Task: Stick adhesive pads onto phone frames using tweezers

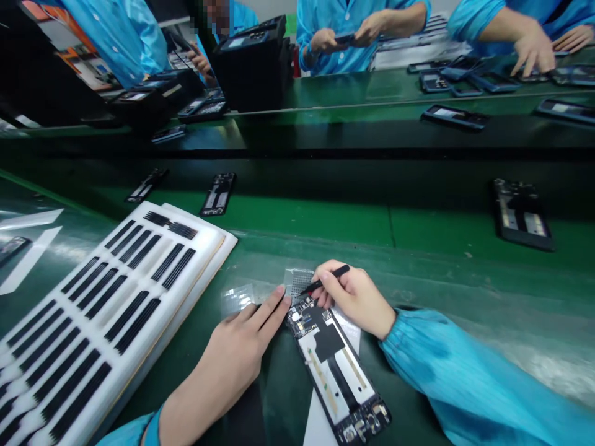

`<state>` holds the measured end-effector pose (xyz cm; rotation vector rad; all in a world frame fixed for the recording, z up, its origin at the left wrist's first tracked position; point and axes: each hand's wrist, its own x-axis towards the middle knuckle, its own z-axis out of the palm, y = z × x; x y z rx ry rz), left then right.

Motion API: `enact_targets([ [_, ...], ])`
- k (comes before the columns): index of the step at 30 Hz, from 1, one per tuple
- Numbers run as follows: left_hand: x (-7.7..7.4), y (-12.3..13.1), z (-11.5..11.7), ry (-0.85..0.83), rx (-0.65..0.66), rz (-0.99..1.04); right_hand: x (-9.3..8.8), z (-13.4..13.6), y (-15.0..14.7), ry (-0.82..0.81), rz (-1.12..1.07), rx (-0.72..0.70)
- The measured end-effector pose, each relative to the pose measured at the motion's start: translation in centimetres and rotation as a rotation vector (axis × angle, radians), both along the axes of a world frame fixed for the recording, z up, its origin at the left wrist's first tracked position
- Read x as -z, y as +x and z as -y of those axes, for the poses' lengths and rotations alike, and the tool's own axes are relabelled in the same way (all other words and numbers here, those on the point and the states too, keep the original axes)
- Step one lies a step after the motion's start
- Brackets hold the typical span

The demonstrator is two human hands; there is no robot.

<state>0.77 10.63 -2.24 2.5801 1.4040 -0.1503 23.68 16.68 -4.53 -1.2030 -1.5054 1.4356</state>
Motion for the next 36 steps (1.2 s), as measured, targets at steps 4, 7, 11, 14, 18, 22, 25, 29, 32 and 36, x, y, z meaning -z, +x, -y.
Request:
enact_targets([
  [4, -0.4, -0.1, 0.8, -0.117, -0.332, 0.576, 0.3, -0.2, 0.1, -0.018, -0.039, 0.005],
  [7, -1.3, 0.0, 1.2, -0.578, -0.68, 1.095, 0.2, 0.1, 0.1, -0.047, -0.133, 0.042],
  [11, -2.1, 0.2, 1.0, -1.061, -0.795, 1.509, -1.3, 1.7, -0.6, -0.029, -0.273, 0.08],
  [14, -2.3, 0.3, 0.9, -1.175, -0.744, 1.617, -2.7, 3.1, -1.4, 0.038, -0.202, 0.048],
  [18, -2.1, 0.4, 1.1, -1.245, -0.701, 1.68, -3.2, 3.9, -2.2, 0.112, -0.146, 0.067],
  [22, -1.9, 0.4, 1.4, -1.249, -0.68, 1.724, -2.9, 3.9, -2.4, 0.165, -0.124, 0.061],
  [25, -1.8, 0.4, 1.5, -1.259, -0.68, 1.712, -3.0, 4.0, -2.5, 0.189, -0.117, 0.031],
  [29, -1.9, 0.3, 1.5, -1.264, -0.675, 1.682, -3.1, 4.1, -2.4, 0.204, -0.088, 0.041],
  [32, -2.0, 0.3, 1.5, -1.244, -0.675, 1.681, -2.7, 4.1, -2.2, 0.235, -0.085, 0.032],
  [36, -1.8, 0.5, 1.6, -1.183, -0.682, 1.714, -2.0, 4.4, -2.0, 0.277, -0.058, 0.032],
])
